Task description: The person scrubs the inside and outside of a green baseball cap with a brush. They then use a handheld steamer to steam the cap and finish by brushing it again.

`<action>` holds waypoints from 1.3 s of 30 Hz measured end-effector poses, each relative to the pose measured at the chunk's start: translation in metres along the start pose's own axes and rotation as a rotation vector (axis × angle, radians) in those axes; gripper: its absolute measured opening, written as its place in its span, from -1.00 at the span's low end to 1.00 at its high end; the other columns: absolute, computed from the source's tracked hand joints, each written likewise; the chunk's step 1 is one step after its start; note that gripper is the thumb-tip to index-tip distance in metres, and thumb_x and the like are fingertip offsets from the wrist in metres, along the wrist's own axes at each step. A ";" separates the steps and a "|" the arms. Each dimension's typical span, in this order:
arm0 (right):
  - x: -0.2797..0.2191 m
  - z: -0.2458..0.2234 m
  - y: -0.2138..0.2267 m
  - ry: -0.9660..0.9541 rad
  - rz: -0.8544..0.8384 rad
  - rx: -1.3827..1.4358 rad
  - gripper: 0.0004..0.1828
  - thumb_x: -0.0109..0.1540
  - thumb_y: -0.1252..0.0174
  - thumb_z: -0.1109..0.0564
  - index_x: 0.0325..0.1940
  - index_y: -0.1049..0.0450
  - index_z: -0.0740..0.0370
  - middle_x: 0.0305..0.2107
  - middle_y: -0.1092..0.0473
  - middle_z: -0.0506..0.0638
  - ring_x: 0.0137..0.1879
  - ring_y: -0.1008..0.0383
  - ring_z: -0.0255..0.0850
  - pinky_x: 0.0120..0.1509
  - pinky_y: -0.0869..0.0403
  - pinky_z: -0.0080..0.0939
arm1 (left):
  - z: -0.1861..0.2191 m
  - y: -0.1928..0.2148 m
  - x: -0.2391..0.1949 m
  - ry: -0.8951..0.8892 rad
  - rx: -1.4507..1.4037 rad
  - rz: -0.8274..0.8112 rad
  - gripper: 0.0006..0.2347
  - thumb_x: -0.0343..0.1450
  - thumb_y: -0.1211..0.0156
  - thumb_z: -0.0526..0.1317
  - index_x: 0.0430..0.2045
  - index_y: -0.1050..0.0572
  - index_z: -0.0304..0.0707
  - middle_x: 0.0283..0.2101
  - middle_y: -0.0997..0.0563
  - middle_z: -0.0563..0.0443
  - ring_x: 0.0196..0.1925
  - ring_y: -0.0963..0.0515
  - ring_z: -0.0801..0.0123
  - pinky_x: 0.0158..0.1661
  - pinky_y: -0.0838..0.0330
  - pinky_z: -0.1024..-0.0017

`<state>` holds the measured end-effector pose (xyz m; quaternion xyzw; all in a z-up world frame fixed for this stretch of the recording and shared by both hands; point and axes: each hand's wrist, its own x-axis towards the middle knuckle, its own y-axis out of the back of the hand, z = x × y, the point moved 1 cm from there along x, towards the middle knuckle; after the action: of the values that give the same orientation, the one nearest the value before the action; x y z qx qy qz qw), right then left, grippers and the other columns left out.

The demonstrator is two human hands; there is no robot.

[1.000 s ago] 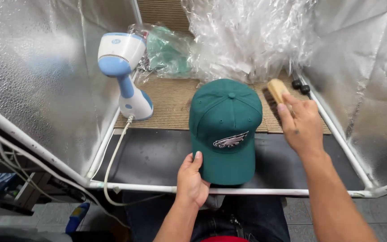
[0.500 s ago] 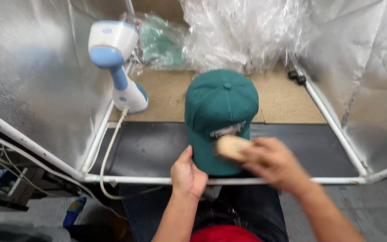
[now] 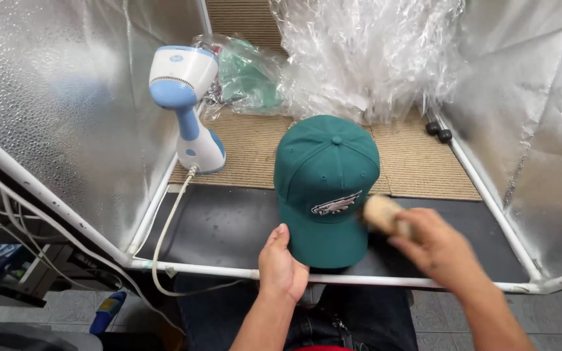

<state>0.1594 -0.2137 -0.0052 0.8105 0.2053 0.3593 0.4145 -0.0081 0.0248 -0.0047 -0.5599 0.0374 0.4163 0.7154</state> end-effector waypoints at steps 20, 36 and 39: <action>0.130 -0.098 0.044 -0.079 0.292 0.147 -0.51 0.31 0.04 -0.15 0.16 -0.54 0.15 -0.07 -0.46 0.19 0.12 -0.42 0.06 0.18 -0.34 0.05 | 0.018 -0.023 -0.017 -0.048 0.368 -0.080 -0.54 0.46 -0.02 -0.34 0.31 -0.34 0.11 0.24 -0.58 0.03 0.16 -0.54 0.24 0.06 -0.47 0.07; 0.136 -0.083 0.024 -0.139 0.412 0.562 -0.62 0.40 0.09 -0.10 0.19 -0.42 0.09 -0.12 -0.45 -0.07 -0.07 -0.41 -0.29 0.03 -0.38 -0.29 | 0.026 -0.030 -0.029 -0.044 0.493 -0.054 -0.47 0.48 0.03 -0.29 0.40 -0.24 0.31 0.42 -0.42 0.23 0.34 -0.46 0.23 0.17 -0.39 -0.02; 0.136 -0.060 -0.012 -0.448 0.310 0.553 -0.53 0.39 0.19 -0.29 -0.04 -0.33 0.13 -0.34 -0.30 -0.08 -0.20 -0.28 -0.21 -0.06 -0.27 -0.13 | 0.023 -0.030 -0.033 -0.043 0.463 -0.057 -0.47 0.48 0.03 -0.31 0.40 -0.25 0.28 0.35 -0.49 0.13 0.29 -0.49 0.23 0.14 -0.43 0.02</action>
<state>0.2030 -0.0893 0.0648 0.9715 0.0742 0.1628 0.1556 -0.0200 0.0254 0.0437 -0.3728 0.1010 0.3881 0.8368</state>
